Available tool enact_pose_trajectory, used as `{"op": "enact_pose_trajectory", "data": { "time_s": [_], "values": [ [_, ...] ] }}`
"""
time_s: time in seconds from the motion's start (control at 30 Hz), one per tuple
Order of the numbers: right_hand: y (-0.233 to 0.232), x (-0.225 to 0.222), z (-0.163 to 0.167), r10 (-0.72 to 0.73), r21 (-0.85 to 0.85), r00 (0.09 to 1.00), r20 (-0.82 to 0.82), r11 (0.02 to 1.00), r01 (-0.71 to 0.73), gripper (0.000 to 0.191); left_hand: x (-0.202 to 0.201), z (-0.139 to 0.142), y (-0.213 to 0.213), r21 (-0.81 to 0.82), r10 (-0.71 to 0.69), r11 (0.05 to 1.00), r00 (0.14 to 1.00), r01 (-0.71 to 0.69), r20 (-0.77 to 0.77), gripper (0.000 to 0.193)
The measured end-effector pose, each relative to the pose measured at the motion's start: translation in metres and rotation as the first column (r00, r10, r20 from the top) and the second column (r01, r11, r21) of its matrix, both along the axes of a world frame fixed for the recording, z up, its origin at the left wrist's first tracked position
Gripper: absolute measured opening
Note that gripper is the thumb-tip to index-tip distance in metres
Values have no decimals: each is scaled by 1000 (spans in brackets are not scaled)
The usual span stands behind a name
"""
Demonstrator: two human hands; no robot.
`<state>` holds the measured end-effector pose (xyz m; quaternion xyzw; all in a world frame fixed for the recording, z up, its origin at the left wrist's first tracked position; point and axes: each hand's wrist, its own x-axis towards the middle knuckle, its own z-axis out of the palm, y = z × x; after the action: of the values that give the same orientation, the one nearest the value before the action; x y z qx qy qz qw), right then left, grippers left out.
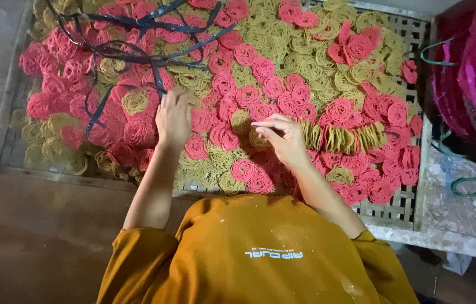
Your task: The person repeatedly picks up pink and yellow coiled items from a wooden tray, threads them onto a dark strip, and ties the strip to form a flower-like bundle. The finished bundle is placed into a pink container. The process is repeated with additional coils.
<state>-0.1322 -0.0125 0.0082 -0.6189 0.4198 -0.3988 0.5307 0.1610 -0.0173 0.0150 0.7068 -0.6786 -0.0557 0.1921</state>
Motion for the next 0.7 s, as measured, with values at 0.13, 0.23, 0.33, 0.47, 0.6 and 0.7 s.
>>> {"op": "enact_pose_trajectory", "data": {
  "time_s": [0.13, 0.23, 0.33, 0.47, 0.6, 0.7],
  "values": [
    [2, 4, 8, 28, -50, 998, -56, 998, -31, 17, 3, 12, -6, 27, 9, 1000, 1000, -10, 16, 48],
    [4, 4, 11, 28, -80, 997, -70, 996, -34, 18, 4, 11, -11, 138, -4, 990, 999, -3, 53, 28],
    [5, 4, 6, 3, -63, 999, -40, 998, -5, 18, 2, 5, -15, 127, -6, 992, 1000, 5, 6, 35],
    [7, 9, -5, -55, 47, 994, 91, 998, 51, 12, 3, -1, -15, 120, 42, 991, 994, -55, 106, 68],
    [6, 7, -10, -67, 82, 990, 123, 995, 58, 9, 8, 1, -19, 253, 27, 966, 994, -53, 104, 47],
    [6, 7, -10, -42, 71, 984, 174, 997, 30, 10, 14, 4, -23, 228, 35, 973, 998, -48, 58, 69]
  ]
}}
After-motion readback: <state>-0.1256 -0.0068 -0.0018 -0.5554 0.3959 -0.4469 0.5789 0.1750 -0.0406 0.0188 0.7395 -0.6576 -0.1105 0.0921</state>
